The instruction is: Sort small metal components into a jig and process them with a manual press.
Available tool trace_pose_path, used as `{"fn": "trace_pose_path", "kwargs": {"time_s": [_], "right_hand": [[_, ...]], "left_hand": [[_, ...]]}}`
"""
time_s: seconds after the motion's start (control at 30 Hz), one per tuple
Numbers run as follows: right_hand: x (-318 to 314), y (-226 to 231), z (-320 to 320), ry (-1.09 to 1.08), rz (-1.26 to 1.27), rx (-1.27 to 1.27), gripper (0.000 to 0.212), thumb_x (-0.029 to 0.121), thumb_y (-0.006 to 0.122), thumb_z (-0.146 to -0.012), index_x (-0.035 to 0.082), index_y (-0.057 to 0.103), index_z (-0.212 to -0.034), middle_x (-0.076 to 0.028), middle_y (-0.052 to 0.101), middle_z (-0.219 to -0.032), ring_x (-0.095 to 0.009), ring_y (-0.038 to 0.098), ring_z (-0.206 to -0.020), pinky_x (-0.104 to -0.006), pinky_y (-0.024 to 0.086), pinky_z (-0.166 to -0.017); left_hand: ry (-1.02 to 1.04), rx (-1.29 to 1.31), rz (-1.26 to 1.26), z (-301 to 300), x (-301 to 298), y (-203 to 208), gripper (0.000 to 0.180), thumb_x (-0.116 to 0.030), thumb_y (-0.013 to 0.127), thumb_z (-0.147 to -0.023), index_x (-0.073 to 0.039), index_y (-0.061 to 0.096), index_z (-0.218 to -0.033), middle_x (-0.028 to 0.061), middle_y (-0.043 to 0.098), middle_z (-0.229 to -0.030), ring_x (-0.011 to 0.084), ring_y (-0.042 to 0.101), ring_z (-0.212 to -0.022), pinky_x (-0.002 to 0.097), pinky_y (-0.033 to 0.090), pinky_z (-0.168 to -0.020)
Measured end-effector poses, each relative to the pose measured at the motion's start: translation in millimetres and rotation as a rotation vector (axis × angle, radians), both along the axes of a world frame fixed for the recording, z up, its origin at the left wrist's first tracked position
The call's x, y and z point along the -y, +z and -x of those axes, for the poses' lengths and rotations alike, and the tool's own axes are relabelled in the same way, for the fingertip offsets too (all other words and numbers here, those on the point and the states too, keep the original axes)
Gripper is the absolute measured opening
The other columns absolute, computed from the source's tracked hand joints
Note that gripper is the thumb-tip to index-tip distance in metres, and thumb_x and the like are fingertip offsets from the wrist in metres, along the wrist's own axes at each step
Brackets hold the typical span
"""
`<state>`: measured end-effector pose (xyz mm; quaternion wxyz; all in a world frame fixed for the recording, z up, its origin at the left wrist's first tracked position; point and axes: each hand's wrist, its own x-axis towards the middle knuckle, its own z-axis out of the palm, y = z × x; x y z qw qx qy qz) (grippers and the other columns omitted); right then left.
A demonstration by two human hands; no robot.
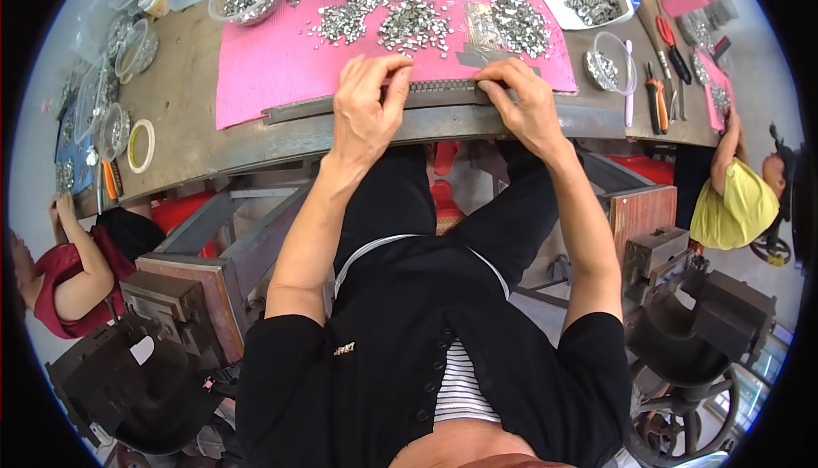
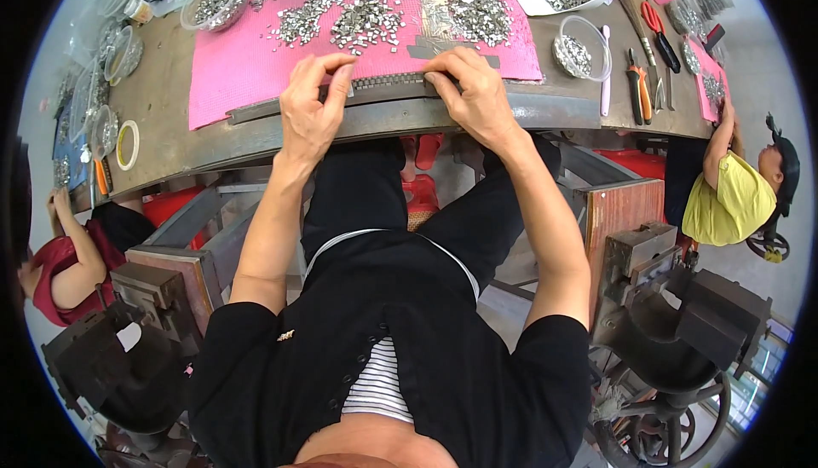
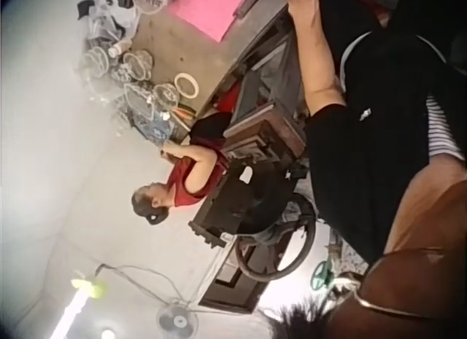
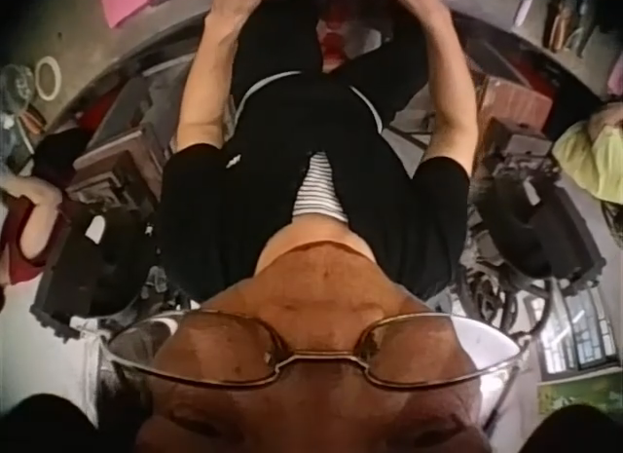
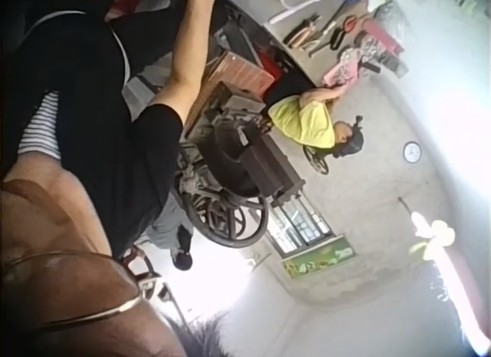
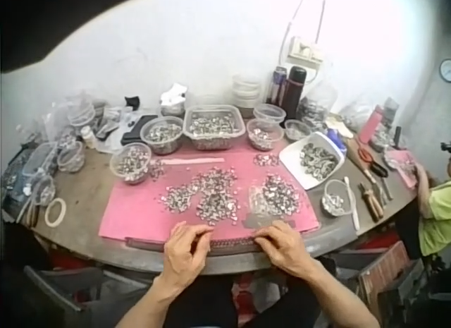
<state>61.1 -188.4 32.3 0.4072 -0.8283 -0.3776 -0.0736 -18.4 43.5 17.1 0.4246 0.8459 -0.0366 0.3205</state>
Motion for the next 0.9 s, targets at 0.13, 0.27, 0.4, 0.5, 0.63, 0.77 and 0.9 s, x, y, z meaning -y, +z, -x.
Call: {"fn": "trace_pose_path", "kwargs": {"time_s": [0.13, 0.27, 0.4, 0.5, 0.63, 0.77, 0.9], "right_hand": [[-10, -7, 8, -0.085, -0.028, 0.054, 0.012, 0.003, 0.075, -0.084, 0.003, 0.069, -0.095, -0.009, 0.066, -0.091, -0.029, 0.063, -0.088, -0.0392, 0.047, -0.081], [-8, -4, 6, -0.083, 0.009, 0.057, 0.012, 0.003, 0.075, -0.084, 0.004, 0.07, -0.095, -0.009, 0.067, -0.091, -0.028, 0.063, -0.087, -0.0389, 0.047, -0.082], [-22, 6, -6, -0.081, 0.008, 0.086, 0.015, 0.005, 0.072, -0.086, 0.005, 0.072, -0.101, -0.009, 0.067, -0.092, -0.028, 0.063, -0.087, -0.0399, 0.047, -0.081], [-44, -2, -26, -0.052, 0.055, 0.173, 0.017, 0.008, 0.069, -0.089, 0.005, 0.073, -0.105, -0.011, 0.063, -0.088, -0.031, 0.062, -0.086, -0.0417, 0.047, -0.08], [-55, -1, -27, -0.028, 0.188, 0.18, 0.02, 0.011, 0.068, -0.089, 0.006, 0.073, -0.108, -0.012, 0.06, -0.087, -0.032, 0.061, -0.087, -0.0434, 0.047, -0.081], [-47, 7, -27, 0.031, 0.195, 0.107, 0.018, 0.009, 0.068, -0.089, 0.007, 0.074, -0.106, -0.013, 0.061, -0.086, -0.033, 0.062, -0.084, -0.0446, 0.048, -0.077], [-40, 8, -30, -0.002, 0.119, 0.016, 0.018, 0.007, 0.069, -0.09, 0.008, 0.075, -0.107, -0.011, 0.062, -0.085, -0.027, 0.061, -0.076, -0.0394, 0.049, -0.07]], "left_hand": [[0.066, 0.042, -0.126, -10, -19, 3, 0.012, -0.014, 0.07, -0.093, -0.01, 0.073, -0.104, 0.0043, 0.074, -0.094, 0.0219, 0.066, -0.089, 0.0515, 0.034, -0.11], [0.041, -0.087, -0.254, -14, -39, 7, 0.013, -0.017, 0.07, -0.093, -0.013, 0.075, -0.104, 0.0014, 0.075, -0.098, 0.0213, 0.066, -0.098, 0.0554, 0.027, -0.114], [-0.035, -0.09, -0.4, -21, -42, 3, 0.023, -0.023, 0.067, -0.096, -0.015, 0.074, -0.117, 0.0007, 0.072, -0.123, 0.0294, 0.057, -0.125, 0.07, 0.022, -0.111], [-0.066, -0.133, -0.535, -26, -32, 0, 0.036, -0.034, 0.056, -0.104, -0.016, 0.067, -0.133, 0.0019, 0.061, -0.144, 0.0413, 0.041, -0.141, 0.0788, 0.015, -0.11], [-0.223, -0.349, -0.578, -18, -38, 9, 0.047, -0.044, 0.042, -0.108, -0.018, 0.061, -0.142, -0.0021, 0.052, -0.154, 0.048, 0.027, -0.149, 0.0842, 0.006, -0.109], [-0.265, -0.385, -0.492, -3, -59, 15, 0.04, -0.043, 0.05, -0.106, -0.018, 0.07, -0.13, -0.0034, 0.062, -0.143, 0.0434, 0.032, -0.149, 0.0817, 0.003, -0.112], [-0.062, -0.215, -0.293, -6, -66, 7, 0.027, -0.032, 0.069, -0.096, -0.018, 0.076, -0.118, 0.0013, 0.073, -0.125, 0.033, 0.05, -0.135, 0.0688, 0.015, -0.115]]}}
